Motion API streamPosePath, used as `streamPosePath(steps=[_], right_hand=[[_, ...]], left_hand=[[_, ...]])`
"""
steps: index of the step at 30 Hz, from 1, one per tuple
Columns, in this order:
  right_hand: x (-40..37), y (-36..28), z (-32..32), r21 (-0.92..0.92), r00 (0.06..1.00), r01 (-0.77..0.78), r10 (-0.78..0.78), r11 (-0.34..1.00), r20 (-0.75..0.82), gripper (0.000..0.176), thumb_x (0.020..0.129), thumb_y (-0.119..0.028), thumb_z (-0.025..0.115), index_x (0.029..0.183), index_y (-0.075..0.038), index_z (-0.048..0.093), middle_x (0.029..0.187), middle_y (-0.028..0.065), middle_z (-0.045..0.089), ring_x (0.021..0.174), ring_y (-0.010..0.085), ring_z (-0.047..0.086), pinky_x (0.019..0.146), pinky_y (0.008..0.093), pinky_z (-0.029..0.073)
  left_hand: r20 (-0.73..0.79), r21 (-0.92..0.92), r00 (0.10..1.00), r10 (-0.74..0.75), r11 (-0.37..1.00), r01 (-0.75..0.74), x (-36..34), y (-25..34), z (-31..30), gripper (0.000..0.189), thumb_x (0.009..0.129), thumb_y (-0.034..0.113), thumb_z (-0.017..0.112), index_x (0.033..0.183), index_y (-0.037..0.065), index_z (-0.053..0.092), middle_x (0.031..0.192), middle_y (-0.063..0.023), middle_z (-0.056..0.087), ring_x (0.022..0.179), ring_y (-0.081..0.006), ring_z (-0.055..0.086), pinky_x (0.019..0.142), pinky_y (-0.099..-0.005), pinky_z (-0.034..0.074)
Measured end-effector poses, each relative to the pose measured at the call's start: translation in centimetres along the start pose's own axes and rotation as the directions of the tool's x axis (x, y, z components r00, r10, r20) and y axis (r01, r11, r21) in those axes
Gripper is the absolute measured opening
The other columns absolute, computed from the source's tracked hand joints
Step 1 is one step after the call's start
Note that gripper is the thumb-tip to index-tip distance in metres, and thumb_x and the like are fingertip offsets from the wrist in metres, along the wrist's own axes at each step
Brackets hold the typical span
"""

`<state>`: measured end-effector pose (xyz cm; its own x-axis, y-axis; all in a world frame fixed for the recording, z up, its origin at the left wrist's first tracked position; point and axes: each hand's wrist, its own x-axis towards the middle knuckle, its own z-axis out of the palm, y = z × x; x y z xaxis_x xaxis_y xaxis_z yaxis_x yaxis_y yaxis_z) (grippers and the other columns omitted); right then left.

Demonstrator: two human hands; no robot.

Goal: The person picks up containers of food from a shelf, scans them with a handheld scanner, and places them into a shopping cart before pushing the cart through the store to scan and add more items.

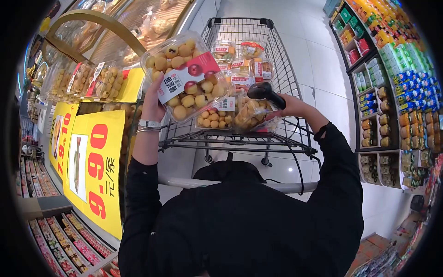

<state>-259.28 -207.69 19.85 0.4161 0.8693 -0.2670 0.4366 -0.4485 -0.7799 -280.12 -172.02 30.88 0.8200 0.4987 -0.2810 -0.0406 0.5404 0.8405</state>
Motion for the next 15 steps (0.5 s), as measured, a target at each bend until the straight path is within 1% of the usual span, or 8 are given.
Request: streamPosePath(steps=[1, 3, 7, 9, 10, 12, 14, 15], right_hand=[[-0.1, 0.6, 0.3, 0.001, 1.0, 0.002, -0.002, 1.0, 0.003, 0.063, 0.059, -0.016, 0.079, 0.114, -0.004, 0.049, 0.089, 0.0062, 0.057, 0.07, 0.0128, 0.058, 0.06, 0.0248, 0.049], [-0.4, -3.3, -0.6, 0.075, 0.907, -0.419, 0.412, 0.905, 0.09, 0.065, 0.06, -0.018, 0.079, 0.116, -0.003, 0.049, 0.091, 0.0073, 0.06, 0.071, 0.0137, 0.06, 0.06, 0.0259, 0.049], [1.7, 0.4, -2.6, -0.09, 0.954, -0.295, 0.298, 0.951, 0.023, 0.066, 0.061, -0.017, 0.078, 0.118, -0.003, 0.048, 0.089, 0.0074, 0.06, 0.068, 0.0141, 0.059, 0.058, 0.0255, 0.049], [2.8, 2.7, -3.1, -0.078, 0.996, -0.053, 0.047, 0.996, -0.079, 0.062, 0.062, -0.015, 0.076, 0.116, -0.003, 0.049, 0.082, 0.0055, 0.058, 0.063, 0.0123, 0.058, 0.053, 0.0236, 0.048], [2.9, 4.2, -3.7, -0.078, 0.996, -0.051, 0.045, 0.996, -0.075, 0.062, 0.062, -0.015, 0.076, 0.116, -0.003, 0.049, 0.082, 0.0055, 0.058, 0.063, 0.0123, 0.058, 0.053, 0.0236, 0.048], [2.2, 3.4, -4.6, 0.277, 0.945, -0.297, 0.322, 0.914, -0.051, 0.062, 0.058, -0.019, 0.076, 0.113, -0.003, 0.051, 0.077, 0.0051, 0.055, 0.06, 0.0109, 0.055, 0.049, 0.022, 0.046], [1.9, 4.1, -5.9, 0.443, 0.938, -0.288, 0.344, 0.849, -0.049, 0.061, 0.058, -0.014, 0.073, 0.113, 0.001, 0.051, 0.082, 0.0042, 0.056, 0.065, 0.0104, 0.055, 0.054, 0.024, 0.047], [1.9, 5.0, -5.9, 0.425, 0.942, -0.244, 0.317, 0.872, -0.111, 0.061, 0.058, -0.014, 0.074, 0.112, 0.001, 0.051, 0.083, 0.0048, 0.056, 0.067, 0.011, 0.055, 0.058, 0.0251, 0.048]], left_hand=[[-0.001, 0.005, 1.0, 0.012, 1.0, -0.012, 0.1, -0.2, -0.2, 0.034, 0.087, 0.023, 0.056, 0.112, 0.002, 0.05, 0.1, -0.0091, 0.063, 0.085, -0.0179, 0.064, 0.073, -0.0298, 0.055], [-0.006, 0.011, 1.0, 0.024, 1.0, -0.024, 0.6, 0.1, 0.1, 0.033, 0.087, 0.023, 0.056, 0.112, 0.002, 0.05, 0.1, -0.0088, 0.063, 0.085, -0.0178, 0.064, 0.072, -0.0296, 0.055], [-0.067, 0.006, 0.997, 0.048, 0.999, -0.048, 2.8, 0.9, 0.8, 0.034, 0.087, 0.024, 0.056, 0.112, 0.002, 0.05, 0.101, -0.009, 0.063, 0.085, -0.0172, 0.064, 0.072, -0.0287, 0.054], [-0.084, -0.014, 0.996, 0.029, 0.999, -0.03, 3.9, 0.9, 1.0, 0.035, 0.088, 0.025, 0.056, 0.113, 0.001, 0.051, 0.101, -0.0093, 0.063, 0.087, -0.0169, 0.064, 0.074, -0.0288, 0.054], [-0.088, -0.013, 0.996, 0.029, 0.999, -0.031, 4.4, 0.7, 1.1, 0.035, 0.088, 0.025, 0.056, 0.113, 0.001, 0.051, 0.101, -0.0093, 0.063, 0.087, -0.0169, 0.064, 0.074, -0.0288, 0.054], [-0.13, -0.032, 0.991, 0.034, 0.999, -0.038, 4.5, 0.1, 1.9, 0.036, 0.088, 0.027, 0.055, 0.113, 0.001, 0.051, 0.102, -0.0095, 0.063, 0.088, -0.0176, 0.064, 0.076, -0.0297, 0.054], [-0.109, -0.05, 0.994, 0.02, 0.998, -0.025, 4.6, -0.7, 2.5, 0.037, 0.088, 0.028, 0.055, 0.113, 0.002, 0.051, 0.104, -0.0103, 0.063, 0.09, -0.0188, 0.063, 0.077, -0.031, 0.053], [-0.136, -0.057, 0.99, 0.026, 0.998, -0.035, 4.7, -1.1, 2.6, 0.038, 0.088, 0.029, 0.055, 0.114, 0.002, 0.05, 0.104, -0.0106, 0.063, 0.09, -0.0193, 0.063, 0.078, -0.0315, 0.053]])
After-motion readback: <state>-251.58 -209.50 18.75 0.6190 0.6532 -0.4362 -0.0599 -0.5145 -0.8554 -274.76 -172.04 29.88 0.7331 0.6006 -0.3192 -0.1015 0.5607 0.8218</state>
